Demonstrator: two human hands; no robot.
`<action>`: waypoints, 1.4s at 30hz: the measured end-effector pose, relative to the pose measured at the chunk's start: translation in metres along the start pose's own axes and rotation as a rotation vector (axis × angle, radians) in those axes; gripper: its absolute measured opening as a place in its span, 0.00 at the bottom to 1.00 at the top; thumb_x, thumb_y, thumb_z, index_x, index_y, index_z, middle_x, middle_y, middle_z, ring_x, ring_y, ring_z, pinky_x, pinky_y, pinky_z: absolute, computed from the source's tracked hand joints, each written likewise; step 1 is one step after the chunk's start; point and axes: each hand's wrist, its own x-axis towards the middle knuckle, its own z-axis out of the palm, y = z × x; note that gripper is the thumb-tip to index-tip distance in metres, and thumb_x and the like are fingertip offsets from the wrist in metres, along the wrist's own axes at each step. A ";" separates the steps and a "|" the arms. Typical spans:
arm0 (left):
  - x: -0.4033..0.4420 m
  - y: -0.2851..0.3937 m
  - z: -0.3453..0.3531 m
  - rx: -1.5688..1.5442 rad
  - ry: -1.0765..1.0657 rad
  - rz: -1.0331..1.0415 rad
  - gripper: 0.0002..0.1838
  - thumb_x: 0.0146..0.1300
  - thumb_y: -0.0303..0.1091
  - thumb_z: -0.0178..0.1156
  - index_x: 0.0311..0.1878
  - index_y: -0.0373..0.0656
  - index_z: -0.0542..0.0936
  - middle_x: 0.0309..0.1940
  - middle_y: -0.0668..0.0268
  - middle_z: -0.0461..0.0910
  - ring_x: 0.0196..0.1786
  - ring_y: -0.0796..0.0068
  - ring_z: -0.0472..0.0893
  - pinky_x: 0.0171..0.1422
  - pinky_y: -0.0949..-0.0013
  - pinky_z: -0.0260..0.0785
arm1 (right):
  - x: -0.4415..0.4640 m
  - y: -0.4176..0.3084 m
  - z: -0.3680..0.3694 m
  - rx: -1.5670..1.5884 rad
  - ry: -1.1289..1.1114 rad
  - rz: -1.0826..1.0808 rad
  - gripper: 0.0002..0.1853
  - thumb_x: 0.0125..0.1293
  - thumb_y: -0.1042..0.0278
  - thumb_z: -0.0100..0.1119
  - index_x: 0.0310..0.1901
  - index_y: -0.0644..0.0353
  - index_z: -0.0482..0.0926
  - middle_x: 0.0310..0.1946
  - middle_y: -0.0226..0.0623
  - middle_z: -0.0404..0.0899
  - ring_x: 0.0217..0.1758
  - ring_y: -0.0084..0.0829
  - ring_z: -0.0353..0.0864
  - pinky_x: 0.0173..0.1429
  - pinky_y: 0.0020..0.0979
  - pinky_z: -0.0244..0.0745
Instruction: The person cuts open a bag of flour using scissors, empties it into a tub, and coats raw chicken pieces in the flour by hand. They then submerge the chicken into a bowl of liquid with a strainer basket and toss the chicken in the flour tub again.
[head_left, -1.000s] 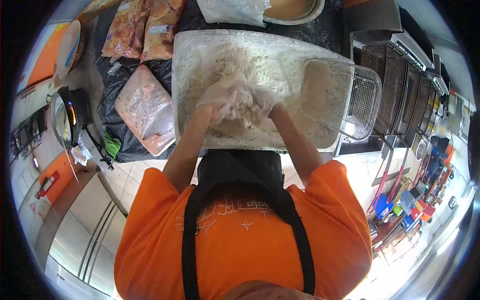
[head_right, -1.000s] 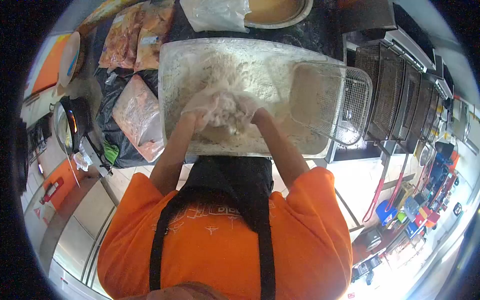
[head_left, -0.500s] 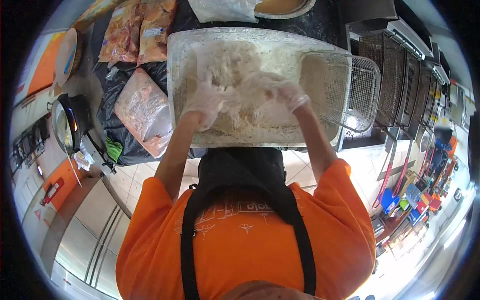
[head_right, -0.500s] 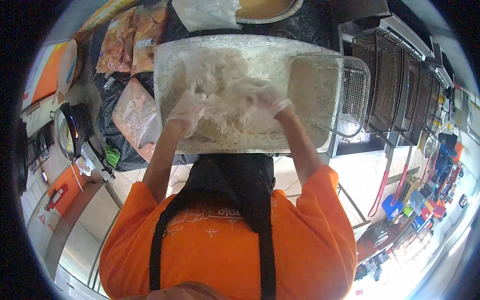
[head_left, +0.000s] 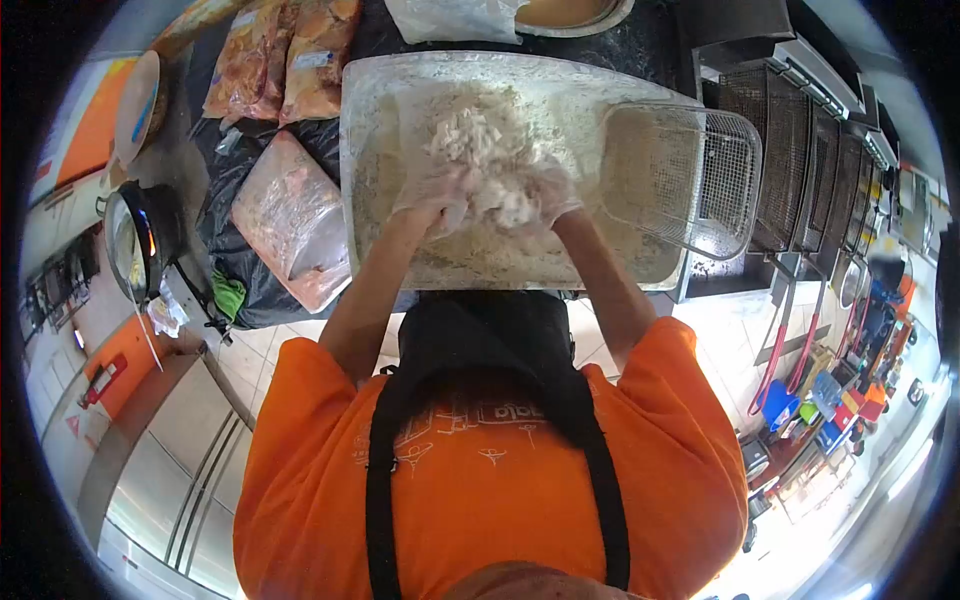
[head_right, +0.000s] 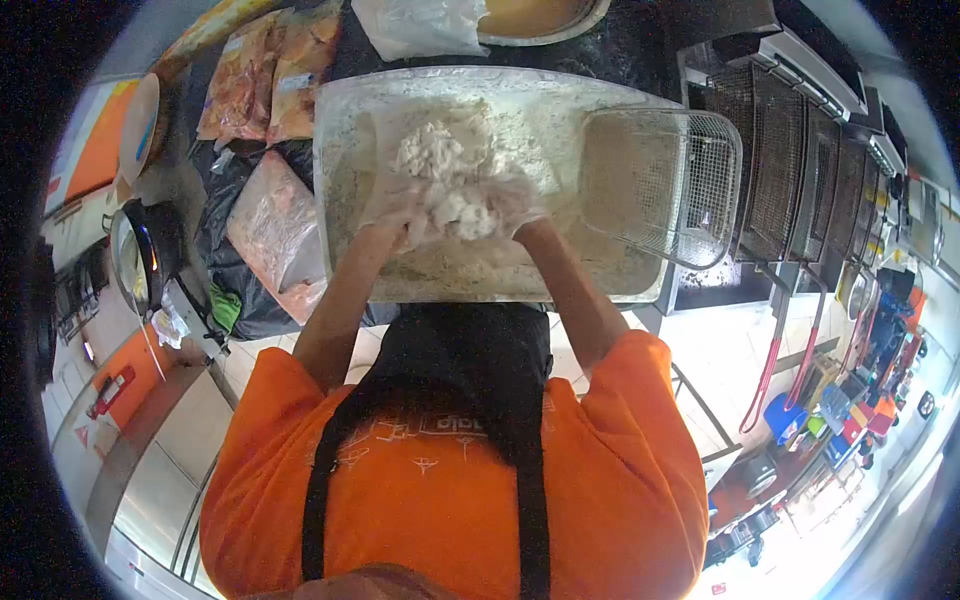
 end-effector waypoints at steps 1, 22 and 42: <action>0.006 -0.001 -0.015 0.537 -0.074 0.226 0.20 0.63 0.30 0.51 0.59 0.39 0.68 0.55 0.63 0.70 0.52 0.71 0.73 0.51 0.70 0.71 | -0.003 0.002 -0.003 0.157 0.085 0.059 0.15 0.67 0.61 0.45 0.51 0.51 0.75 0.43 0.38 0.80 0.44 0.34 0.78 0.64 0.35 0.62; 0.058 0.016 0.030 0.476 0.103 0.114 0.33 0.61 0.54 0.50 0.62 0.40 0.63 0.53 0.53 0.69 0.56 0.64 0.68 0.63 0.69 0.57 | 0.090 0.064 0.074 0.255 0.344 -0.037 0.19 0.58 0.68 0.59 0.52 0.59 0.75 0.46 0.36 0.78 0.49 0.32 0.76 0.56 0.30 0.70; -0.039 0.027 -0.019 1.639 -0.153 0.143 0.19 0.66 0.40 0.40 0.53 0.41 0.71 0.36 0.51 0.78 0.36 0.55 0.78 0.43 0.58 0.69 | -0.026 0.085 0.030 0.145 -0.159 0.072 0.21 0.60 0.61 0.52 0.54 0.60 0.72 0.52 0.44 0.75 0.50 0.39 0.76 0.54 0.34 0.70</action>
